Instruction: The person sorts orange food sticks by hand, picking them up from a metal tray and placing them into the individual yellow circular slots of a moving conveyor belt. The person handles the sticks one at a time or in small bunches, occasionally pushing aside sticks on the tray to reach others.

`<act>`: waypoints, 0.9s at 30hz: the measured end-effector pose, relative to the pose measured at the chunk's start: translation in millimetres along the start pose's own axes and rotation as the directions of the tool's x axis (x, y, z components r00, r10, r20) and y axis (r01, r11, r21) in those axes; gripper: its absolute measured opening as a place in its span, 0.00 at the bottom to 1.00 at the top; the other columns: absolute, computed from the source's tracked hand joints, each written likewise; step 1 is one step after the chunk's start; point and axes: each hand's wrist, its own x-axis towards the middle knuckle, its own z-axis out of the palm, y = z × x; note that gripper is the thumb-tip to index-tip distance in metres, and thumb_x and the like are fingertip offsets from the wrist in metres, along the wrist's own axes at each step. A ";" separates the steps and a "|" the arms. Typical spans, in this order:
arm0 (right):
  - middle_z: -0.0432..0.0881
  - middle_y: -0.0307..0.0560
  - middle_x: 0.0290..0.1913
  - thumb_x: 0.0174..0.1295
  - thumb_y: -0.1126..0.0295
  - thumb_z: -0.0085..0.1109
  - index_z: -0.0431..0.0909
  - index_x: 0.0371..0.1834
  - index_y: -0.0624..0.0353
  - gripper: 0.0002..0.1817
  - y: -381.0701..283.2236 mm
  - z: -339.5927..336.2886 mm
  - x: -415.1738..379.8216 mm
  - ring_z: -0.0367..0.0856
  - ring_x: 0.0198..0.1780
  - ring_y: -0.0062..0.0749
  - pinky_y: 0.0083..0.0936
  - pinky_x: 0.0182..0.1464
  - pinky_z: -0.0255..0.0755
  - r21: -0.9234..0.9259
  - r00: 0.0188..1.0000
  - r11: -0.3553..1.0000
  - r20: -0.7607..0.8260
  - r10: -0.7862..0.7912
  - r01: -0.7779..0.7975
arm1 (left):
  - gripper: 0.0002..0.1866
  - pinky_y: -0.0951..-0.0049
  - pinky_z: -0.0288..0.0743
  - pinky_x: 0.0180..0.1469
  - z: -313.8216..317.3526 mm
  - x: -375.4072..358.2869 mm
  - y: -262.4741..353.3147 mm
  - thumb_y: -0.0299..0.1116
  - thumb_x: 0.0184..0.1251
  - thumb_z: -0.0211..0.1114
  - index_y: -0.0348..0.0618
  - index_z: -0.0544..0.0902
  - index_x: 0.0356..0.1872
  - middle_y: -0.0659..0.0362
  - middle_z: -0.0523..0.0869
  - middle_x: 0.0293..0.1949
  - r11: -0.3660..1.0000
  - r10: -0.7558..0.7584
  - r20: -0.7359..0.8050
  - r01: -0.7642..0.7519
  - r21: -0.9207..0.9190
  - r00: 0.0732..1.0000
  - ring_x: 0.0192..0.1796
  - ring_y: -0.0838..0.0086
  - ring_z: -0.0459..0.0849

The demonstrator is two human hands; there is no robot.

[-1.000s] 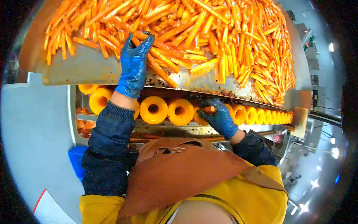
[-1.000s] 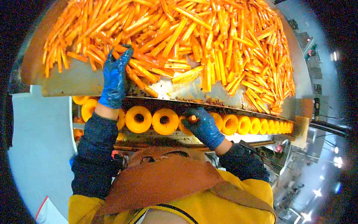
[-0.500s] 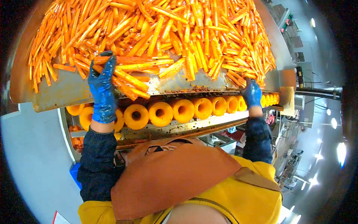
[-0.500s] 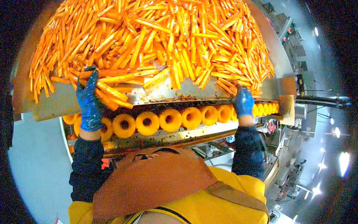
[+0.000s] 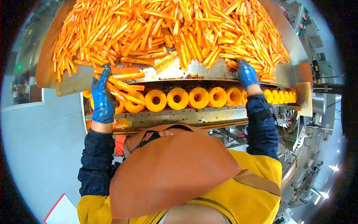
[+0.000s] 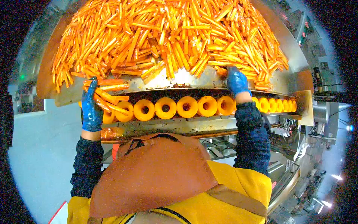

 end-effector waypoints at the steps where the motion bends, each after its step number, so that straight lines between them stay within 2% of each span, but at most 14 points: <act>1: 0.79 0.57 0.48 0.52 0.68 0.57 0.74 0.52 0.56 0.21 -6.9 -2.1 9.4 0.80 0.45 0.50 0.40 0.47 0.75 -0.017 0.998 0.999 0.032 0.047 -0.047 | 0.20 0.69 0.61 0.65 4.7 -5.0 1.7 0.35 0.69 0.53 0.32 0.74 0.56 0.54 0.76 0.56 1.000 0.014 0.005 -0.014 0.023 1.000 0.60 0.70 0.71; 3: 0.81 0.57 0.44 0.51 0.67 0.56 0.77 0.45 0.55 0.16 -4.4 -6.8 17.7 0.81 0.44 0.49 0.42 0.44 0.75 -0.003 0.999 0.999 -0.018 -0.045 0.045 | 0.19 0.69 0.62 0.64 -0.9 -7.7 -9.7 0.35 0.69 0.54 0.32 0.74 0.56 0.54 0.76 0.56 0.999 0.012 0.025 -0.013 0.029 1.000 0.59 0.70 0.72; 5: 0.82 0.56 0.40 0.51 0.64 0.57 0.80 0.41 0.55 0.14 -12.2 -39.0 17.3 0.81 0.44 0.50 0.42 0.45 0.75 -0.115 0.978 0.993 0.200 0.053 -0.030 | 0.19 0.70 0.63 0.63 -0.1 -10.1 -10.4 0.35 0.69 0.54 0.33 0.74 0.56 0.54 0.76 0.55 1.000 0.007 0.047 -0.009 0.028 0.999 0.58 0.70 0.73; 6: 0.83 0.55 0.39 0.50 0.61 0.59 0.81 0.39 0.55 0.14 -6.9 -44.6 13.8 0.81 0.43 0.50 0.42 0.44 0.75 -0.136 0.984 0.991 0.176 0.028 -0.004 | 0.19 0.70 0.65 0.62 3.0 -13.9 -8.2 0.34 0.68 0.55 0.33 0.74 0.56 0.55 0.77 0.54 1.000 -0.015 0.051 0.015 -0.005 0.999 0.57 0.71 0.74; 7: 0.82 0.57 0.40 0.49 0.58 0.62 0.81 0.40 0.55 0.18 -10.3 -59.3 0.3 0.80 0.43 0.51 0.42 0.44 0.74 -0.007 1.000 1.000 -0.015 -0.023 0.023 | 0.19 0.70 0.66 0.61 5.2 -16.5 -6.7 0.34 0.68 0.56 0.33 0.74 0.55 0.56 0.77 0.53 0.998 -0.036 0.055 0.038 -0.040 0.998 0.56 0.71 0.74; 9: 0.83 0.55 0.37 0.53 0.56 0.60 0.80 0.40 0.53 0.16 -24.1 -86.2 -25.7 0.81 0.41 0.49 0.39 0.42 0.75 0.211 0.978 0.975 -0.180 0.105 -0.066 | 0.19 0.70 0.68 0.59 0.8 -20.3 -8.1 0.34 0.66 0.58 0.35 0.74 0.55 0.57 0.78 0.51 0.996 -0.062 0.042 0.065 -0.057 0.997 0.54 0.72 0.76; 11: 0.84 0.50 0.36 0.54 0.58 0.64 0.80 0.38 0.56 0.15 -43.5 -92.4 -54.5 0.83 0.39 0.41 0.32 0.41 0.75 0.647 0.966 0.742 -0.028 0.255 -0.177 | 0.13 0.71 0.72 0.53 -0.8 -24.5 -9.4 0.28 0.62 0.62 0.42 0.76 0.47 0.60 0.79 0.43 0.987 -0.122 0.001 0.122 -0.107 0.992 0.48 0.73 0.78; 12: 0.84 0.46 0.36 0.54 0.62 0.65 0.79 0.37 0.57 0.13 -56.4 -77.0 -70.0 0.82 0.38 0.34 0.28 0.40 0.75 0.877 0.968 0.474 -0.052 0.244 -0.072 | 0.12 0.70 0.74 0.51 -1.7 -25.1 -13.7 0.29 0.62 0.62 0.43 0.76 0.47 0.60 0.80 0.41 0.975 -0.167 -0.009 0.164 -0.150 0.986 0.46 0.73 0.79; 13: 0.84 0.41 0.35 0.55 0.66 0.66 0.79 0.36 0.58 0.10 -72.0 -54.3 -84.8 0.81 0.37 0.27 0.25 0.40 0.74 0.988 0.967 0.145 -0.082 0.242 0.048 | 0.12 0.70 0.74 0.51 0.9 -27.9 -14.3 0.29 0.62 0.62 0.43 0.76 0.47 0.60 0.80 0.41 0.975 -0.166 -0.002 0.164 -0.148 0.986 0.46 0.73 0.79; 15: 0.82 0.36 0.36 0.55 0.72 0.66 0.79 0.35 0.60 0.08 -108.5 -32.8 -106.5 0.78 0.39 0.18 0.22 0.42 0.73 0.994 0.964 0.103 0.018 0.266 -0.047 | 0.12 0.69 0.75 0.49 8.1 -34.5 -15.9 0.29 0.62 0.63 0.43 0.76 0.46 0.60 0.80 0.41 0.968 -0.203 -0.026 0.196 -0.155 0.979 0.44 0.72 0.80; 17: 0.83 0.37 0.36 0.55 0.71 0.66 0.80 0.35 0.61 0.08 -140.6 -2.0 -114.7 0.79 0.39 0.20 0.22 0.41 0.73 0.976 0.964 -0.209 0.105 0.244 -0.054 | 0.12 0.69 0.75 0.49 13.5 -39.1 -15.8 0.30 0.62 0.63 0.42 0.76 0.46 0.59 0.80 0.40 0.971 -0.196 -0.013 0.192 -0.143 0.981 0.44 0.72 0.80; 21: 0.82 0.40 0.37 0.55 0.69 0.66 0.80 0.38 0.62 0.11 -145.4 29.8 -120.7 0.79 0.38 0.21 0.23 0.39 0.74 0.970 0.959 -0.160 0.211 0.189 -0.182 | 0.11 0.69 0.76 0.48 14.7 -43.0 -10.3 0.30 0.63 0.62 0.42 0.76 0.45 0.59 0.80 0.40 0.979 -0.173 0.040 0.176 -0.102 0.984 0.43 0.71 0.81; 23: 0.82 0.43 0.35 0.54 0.67 0.67 0.79 0.40 0.63 0.14 -139.6 32.4 -121.9 0.79 0.37 0.26 0.24 0.39 0.73 0.956 0.968 0.276 0.028 0.250 -0.099 | 0.11 0.70 0.76 0.47 13.5 -44.7 -9.7 0.30 0.63 0.62 0.42 0.76 0.45 0.59 0.81 0.40 0.982 -0.166 0.029 0.168 -0.085 0.986 0.43 0.71 0.81; 27: 0.80 0.46 0.32 0.54 0.66 0.67 0.79 0.41 0.63 0.15 -133.7 14.7 -120.3 0.79 0.35 0.31 0.26 0.38 0.73 0.956 0.989 0.287 0.015 0.147 -0.057 | 0.11 0.70 0.76 0.47 11.3 -46.5 -17.7 0.30 0.63 0.62 0.42 0.76 0.45 0.59 0.81 0.40 0.978 -0.188 0.016 0.189 -0.089 0.982 0.43 0.71 0.81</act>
